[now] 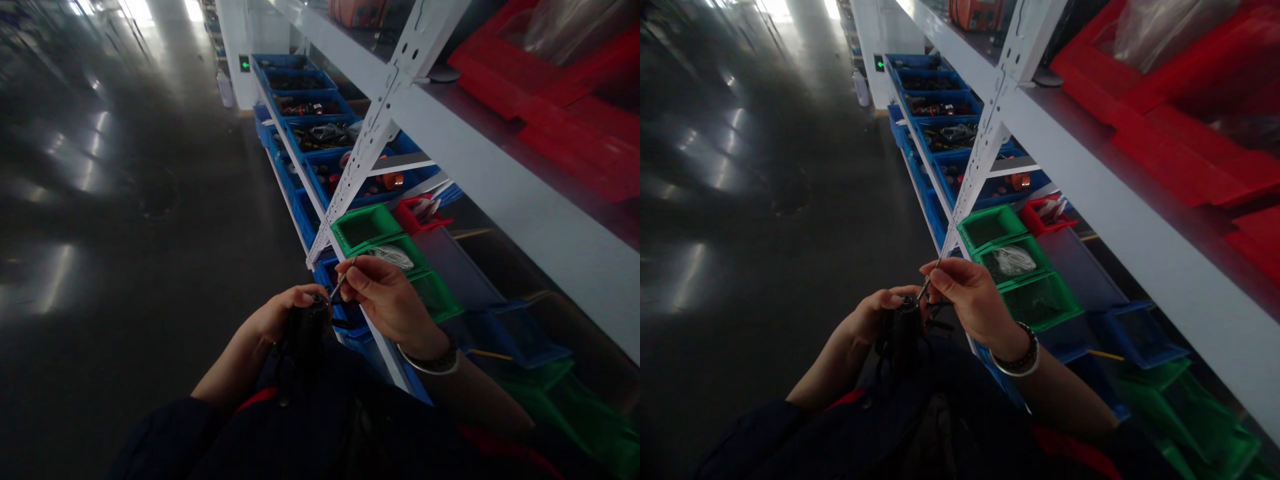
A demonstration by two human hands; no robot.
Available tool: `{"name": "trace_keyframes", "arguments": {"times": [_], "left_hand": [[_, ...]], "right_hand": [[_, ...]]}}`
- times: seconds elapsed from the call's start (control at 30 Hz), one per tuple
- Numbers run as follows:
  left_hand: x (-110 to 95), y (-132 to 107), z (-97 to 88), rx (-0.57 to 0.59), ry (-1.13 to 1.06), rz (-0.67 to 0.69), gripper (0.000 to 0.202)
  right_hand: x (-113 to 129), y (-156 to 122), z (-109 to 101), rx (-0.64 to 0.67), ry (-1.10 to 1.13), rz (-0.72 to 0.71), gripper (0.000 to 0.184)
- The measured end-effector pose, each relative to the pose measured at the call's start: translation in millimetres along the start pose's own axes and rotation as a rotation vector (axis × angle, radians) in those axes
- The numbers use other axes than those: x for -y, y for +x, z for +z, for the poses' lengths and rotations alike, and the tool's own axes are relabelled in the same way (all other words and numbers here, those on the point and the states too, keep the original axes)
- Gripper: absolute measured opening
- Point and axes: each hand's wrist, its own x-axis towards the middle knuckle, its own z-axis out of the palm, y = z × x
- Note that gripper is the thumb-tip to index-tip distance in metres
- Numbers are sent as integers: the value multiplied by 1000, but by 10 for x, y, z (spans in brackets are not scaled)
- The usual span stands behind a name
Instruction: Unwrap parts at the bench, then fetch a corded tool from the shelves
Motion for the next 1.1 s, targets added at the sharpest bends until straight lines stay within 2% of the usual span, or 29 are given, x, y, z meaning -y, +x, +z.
{"name": "trace_keyframes", "arguments": {"times": [0.17,0.3,0.53,0.77,0.93,1.1], "left_hand": [[1,19,5,0,32,4,42],[-3,43,0,25,74,25,41],[-13,46,9,34,84,23,39],[-8,57,14,39,108,28,38],[14,63,24,40,124,28,35],[30,44,22,28,87,35,37]], "right_hand": [[84,27,11,44,-286,-67,44],[143,56,25,51,-387,-108,40],[310,114,12,181,-545,-103,34],[443,135,-35,270,-685,-149,32],[484,171,-53,439,-738,-132,27],[425,163,-21,386,-720,-80,29]]}}
